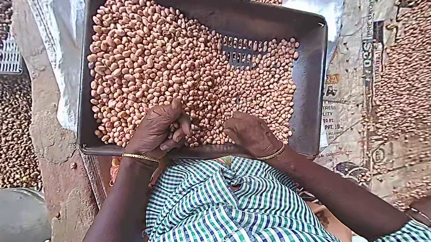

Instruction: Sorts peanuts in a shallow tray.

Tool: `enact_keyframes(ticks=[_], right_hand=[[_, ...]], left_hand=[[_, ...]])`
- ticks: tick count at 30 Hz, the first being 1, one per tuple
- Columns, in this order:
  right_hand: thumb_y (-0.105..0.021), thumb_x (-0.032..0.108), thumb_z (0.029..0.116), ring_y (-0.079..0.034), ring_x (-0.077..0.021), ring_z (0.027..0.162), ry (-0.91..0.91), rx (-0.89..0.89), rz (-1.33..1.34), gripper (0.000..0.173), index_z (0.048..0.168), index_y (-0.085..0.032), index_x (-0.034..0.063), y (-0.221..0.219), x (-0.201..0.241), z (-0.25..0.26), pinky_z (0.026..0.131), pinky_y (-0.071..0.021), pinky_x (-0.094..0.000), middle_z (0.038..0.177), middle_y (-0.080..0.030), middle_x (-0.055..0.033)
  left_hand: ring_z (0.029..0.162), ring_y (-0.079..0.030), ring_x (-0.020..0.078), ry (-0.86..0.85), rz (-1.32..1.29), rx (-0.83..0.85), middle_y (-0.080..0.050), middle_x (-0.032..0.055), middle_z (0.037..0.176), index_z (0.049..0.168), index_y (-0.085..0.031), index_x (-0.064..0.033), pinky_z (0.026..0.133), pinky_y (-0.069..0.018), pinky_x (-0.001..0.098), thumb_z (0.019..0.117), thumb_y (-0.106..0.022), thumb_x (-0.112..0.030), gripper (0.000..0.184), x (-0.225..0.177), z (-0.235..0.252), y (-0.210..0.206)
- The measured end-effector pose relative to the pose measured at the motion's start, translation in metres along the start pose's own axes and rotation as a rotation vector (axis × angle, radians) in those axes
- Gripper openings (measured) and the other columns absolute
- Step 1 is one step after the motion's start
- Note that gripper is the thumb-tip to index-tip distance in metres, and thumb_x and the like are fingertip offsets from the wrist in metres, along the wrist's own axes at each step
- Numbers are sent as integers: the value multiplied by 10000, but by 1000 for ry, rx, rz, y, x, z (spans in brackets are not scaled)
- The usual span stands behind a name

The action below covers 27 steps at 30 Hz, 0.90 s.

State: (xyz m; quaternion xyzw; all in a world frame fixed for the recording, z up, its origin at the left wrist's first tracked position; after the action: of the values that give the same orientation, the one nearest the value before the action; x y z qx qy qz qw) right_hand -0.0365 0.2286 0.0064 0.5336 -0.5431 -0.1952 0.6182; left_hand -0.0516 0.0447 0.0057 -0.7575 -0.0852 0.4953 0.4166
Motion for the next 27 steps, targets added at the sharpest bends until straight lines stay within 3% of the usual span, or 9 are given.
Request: enact_keyframes(ticks=[3,11,13,15,17,19,21,24,27], right_hand=[[-680,-2,886,-630,-341,671,16,-27,95,98,936,-738,-63,10,-5,0,610,-518,-471,799,-629,-211],[-704,-8,868,-697,-396,758,185,114,-60,72,866,-712,-80,-8,4,4,645,-564,-488,823,-660,-236],[-701,39,903,-608,-259,646,90,68,165,90,900,-735,-44,9,-12,8,606,-505,-386,763,-633,-156],[-709,101,937,-373,4,481,8,-96,507,63,950,-736,46,37,-15,10,456,-334,-136,615,-479,50],[-725,80,930,-356,71,486,17,-114,754,85,1003,-739,40,53,14,8,452,-311,-83,637,-522,93],[-730,107,920,-395,91,573,63,-78,707,120,1012,-734,30,56,28,13,535,-341,-67,733,-549,90],[-700,125,938,-451,-6,665,61,-83,428,120,997,-751,34,51,7,11,620,-382,-152,806,-563,6],[-712,57,900,-614,-288,734,94,30,164,96,955,-777,14,23,-20,-5,667,-501,-433,832,-624,-163],[-707,-12,867,-679,-389,751,218,6,-7,90,924,-774,-25,6,-20,-14,660,-548,-491,811,-661,-217]], left_hand=[[401,-501,-51,-9,-16,14,-594,-93,527,696,-709,-158,379,-407,105,1067,-501,-297,447,-2,1,-2],[413,-491,-51,-37,-37,-21,-609,-91,570,720,-705,-156,389,-406,100,1068,-493,-268,422,-3,0,0],[400,-460,-53,-59,-40,-34,-590,-91,570,732,-700,-148,375,-378,97,1071,-486,-293,426,-4,-1,0],[365,-385,-44,-11,-10,-66,-533,-58,562,824,-680,-66,342,-326,93,1103,-402,-359,491,-3,-7,-1],[344,-394,-36,169,57,-25,-556,-23,563,962,-710,-1,318,-331,100,1119,-317,-375,564,5,-6,-8],[356,-405,-54,304,162,50,-573,-51,563,889,-691,-54,336,-342,93,1114,-290,-286,516,11,1,-18],[371,-415,-64,281,153,98,-570,-68,538,810,-724,-52,351,-341,90,1098,-343,-195,498,9,2,-17],[401,-438,-81,180,93,130,-589,-95,548,733,-720,-123,372,-345,85,1083,-422,-201,467,6,2,-10],[411,-462,-78,113,71,108,-608,-99,558,719,-716,-143,380,-368,85,1087,-423,-211,476,6,5,-9]])
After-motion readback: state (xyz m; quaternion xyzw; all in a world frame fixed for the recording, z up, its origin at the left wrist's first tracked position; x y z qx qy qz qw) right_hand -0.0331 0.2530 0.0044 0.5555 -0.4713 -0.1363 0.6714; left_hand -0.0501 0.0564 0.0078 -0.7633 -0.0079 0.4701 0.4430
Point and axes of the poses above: each hand's wrist, its own z-axis towards the middle knuckle, its own y-axis out of the back of the hand, x = y × z, the point moved 6 cm from there along z, towards the middle knuckle
